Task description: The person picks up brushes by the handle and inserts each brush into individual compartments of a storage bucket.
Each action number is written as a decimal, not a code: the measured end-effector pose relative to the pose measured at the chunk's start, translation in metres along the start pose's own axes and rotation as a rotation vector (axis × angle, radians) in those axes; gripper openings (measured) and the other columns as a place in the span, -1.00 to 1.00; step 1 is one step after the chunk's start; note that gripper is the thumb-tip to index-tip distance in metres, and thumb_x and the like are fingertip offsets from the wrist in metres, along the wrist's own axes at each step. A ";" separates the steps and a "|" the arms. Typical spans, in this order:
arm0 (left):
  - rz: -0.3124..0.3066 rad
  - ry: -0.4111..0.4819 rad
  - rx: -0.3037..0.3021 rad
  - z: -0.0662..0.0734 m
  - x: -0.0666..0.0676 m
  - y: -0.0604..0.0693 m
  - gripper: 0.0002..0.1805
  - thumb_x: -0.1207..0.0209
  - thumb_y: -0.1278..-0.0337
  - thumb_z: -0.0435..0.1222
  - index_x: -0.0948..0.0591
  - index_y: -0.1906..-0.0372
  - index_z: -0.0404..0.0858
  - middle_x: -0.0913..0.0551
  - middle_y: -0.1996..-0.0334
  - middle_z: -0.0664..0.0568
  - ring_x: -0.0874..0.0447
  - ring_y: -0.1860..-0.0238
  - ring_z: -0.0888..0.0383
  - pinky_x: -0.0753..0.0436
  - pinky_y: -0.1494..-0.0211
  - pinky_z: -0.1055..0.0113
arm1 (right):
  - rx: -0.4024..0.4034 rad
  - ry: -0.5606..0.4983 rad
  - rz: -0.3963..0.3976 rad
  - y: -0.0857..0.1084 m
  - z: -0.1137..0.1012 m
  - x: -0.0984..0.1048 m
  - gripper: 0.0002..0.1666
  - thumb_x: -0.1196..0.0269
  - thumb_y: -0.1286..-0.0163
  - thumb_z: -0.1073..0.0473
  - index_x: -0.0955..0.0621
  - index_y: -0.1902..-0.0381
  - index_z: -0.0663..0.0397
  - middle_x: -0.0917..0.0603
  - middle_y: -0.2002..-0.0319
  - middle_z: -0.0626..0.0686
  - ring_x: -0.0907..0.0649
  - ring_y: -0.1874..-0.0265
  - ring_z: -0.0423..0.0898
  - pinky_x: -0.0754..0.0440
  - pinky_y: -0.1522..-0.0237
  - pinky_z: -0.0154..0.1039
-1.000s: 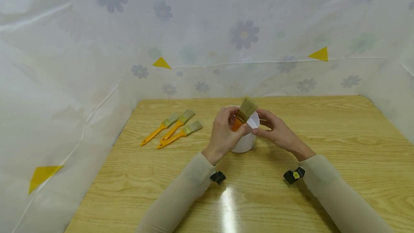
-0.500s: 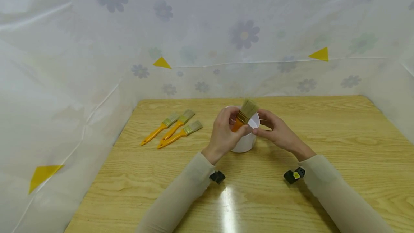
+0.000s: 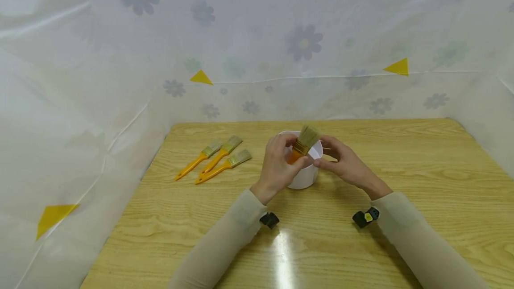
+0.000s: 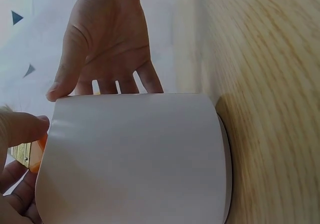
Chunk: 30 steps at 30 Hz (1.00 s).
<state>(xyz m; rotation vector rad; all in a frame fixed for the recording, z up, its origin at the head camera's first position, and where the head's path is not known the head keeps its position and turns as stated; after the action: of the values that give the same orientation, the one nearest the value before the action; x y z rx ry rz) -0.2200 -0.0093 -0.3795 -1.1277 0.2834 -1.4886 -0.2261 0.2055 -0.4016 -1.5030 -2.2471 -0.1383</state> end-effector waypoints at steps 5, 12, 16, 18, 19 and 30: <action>0.000 0.016 0.008 -0.003 0.000 0.002 -0.54 -0.43 0.06 -0.23 -0.52 0.04 -0.23 -0.59 0.17 0.04 -0.52 0.17 0.10 -0.39 -0.07 0.22 | -0.009 -0.012 -0.006 0.001 -0.002 0.000 -0.18 -0.26 -0.34 0.08 -0.16 -0.47 -0.18 -0.31 -0.33 0.11 -0.32 -0.33 0.16 -0.50 -0.10 0.08; 0.018 0.007 -0.068 -0.005 0.000 0.002 -0.68 -0.40 0.01 -0.28 -0.59 0.13 -0.22 -0.62 0.29 0.02 -0.55 0.22 0.15 -0.40 0.01 0.22 | 0.000 -0.017 -0.017 0.002 0.000 0.001 -0.22 -0.24 -0.36 0.11 -0.19 -0.45 -0.21 -0.27 -0.36 0.06 -0.30 -0.33 0.17 -0.52 -0.08 0.05; 0.023 0.002 -0.093 -0.006 0.000 0.001 -0.71 -0.39 0.00 -0.27 -0.60 0.14 -0.17 -0.64 0.30 0.07 -0.54 0.21 0.19 -0.40 0.01 0.23 | 0.009 -0.017 -0.022 0.001 0.000 0.000 -0.23 -0.24 -0.36 0.12 -0.19 -0.45 -0.22 -0.26 -0.36 0.05 -0.30 -0.33 0.17 -0.53 -0.07 0.03; 0.022 0.000 -0.090 -0.006 0.000 0.001 -0.72 -0.39 0.00 -0.27 -0.60 0.15 -0.17 -0.64 0.31 0.08 -0.54 0.22 0.19 -0.41 0.01 0.23 | 0.008 -0.018 -0.023 0.001 0.000 0.000 -0.23 -0.24 -0.36 0.12 -0.19 -0.45 -0.24 -0.26 -0.36 0.04 -0.30 -0.33 0.17 -0.53 -0.07 0.03; 0.021 0.001 -0.086 -0.006 0.000 0.001 -0.72 -0.39 0.00 -0.28 -0.61 0.16 -0.17 -0.64 0.31 0.08 -0.54 0.23 0.19 -0.41 0.01 0.23 | 0.007 -0.016 -0.021 0.001 0.000 0.000 -0.23 -0.24 -0.36 0.11 -0.20 -0.44 -0.25 -0.26 -0.36 0.03 -0.30 -0.33 0.16 -0.53 -0.07 0.04; 0.022 -0.021 -0.075 -0.004 -0.002 0.002 -0.79 -0.40 0.05 -0.33 -0.62 0.27 -0.19 -0.67 0.34 0.08 -0.53 0.26 0.15 -0.44 0.01 0.18 | 0.003 -0.023 -0.010 0.002 0.000 0.000 -0.22 -0.27 -0.34 0.11 -0.21 -0.44 -0.25 -0.29 -0.34 0.02 -0.31 -0.32 0.19 -0.42 -0.13 0.21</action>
<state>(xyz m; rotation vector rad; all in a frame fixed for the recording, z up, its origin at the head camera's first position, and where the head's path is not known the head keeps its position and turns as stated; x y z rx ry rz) -0.2221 -0.0099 -0.3844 -1.1956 0.3389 -1.4567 -0.2245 0.2062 -0.4015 -1.4987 -2.2721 -0.1212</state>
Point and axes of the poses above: each hand's wrist, its own y-axis away from the middle knuckle, its own x-axis out of the back of the hand, z = x × y, the point moved 1 cm from there along -y, towards the middle knuckle
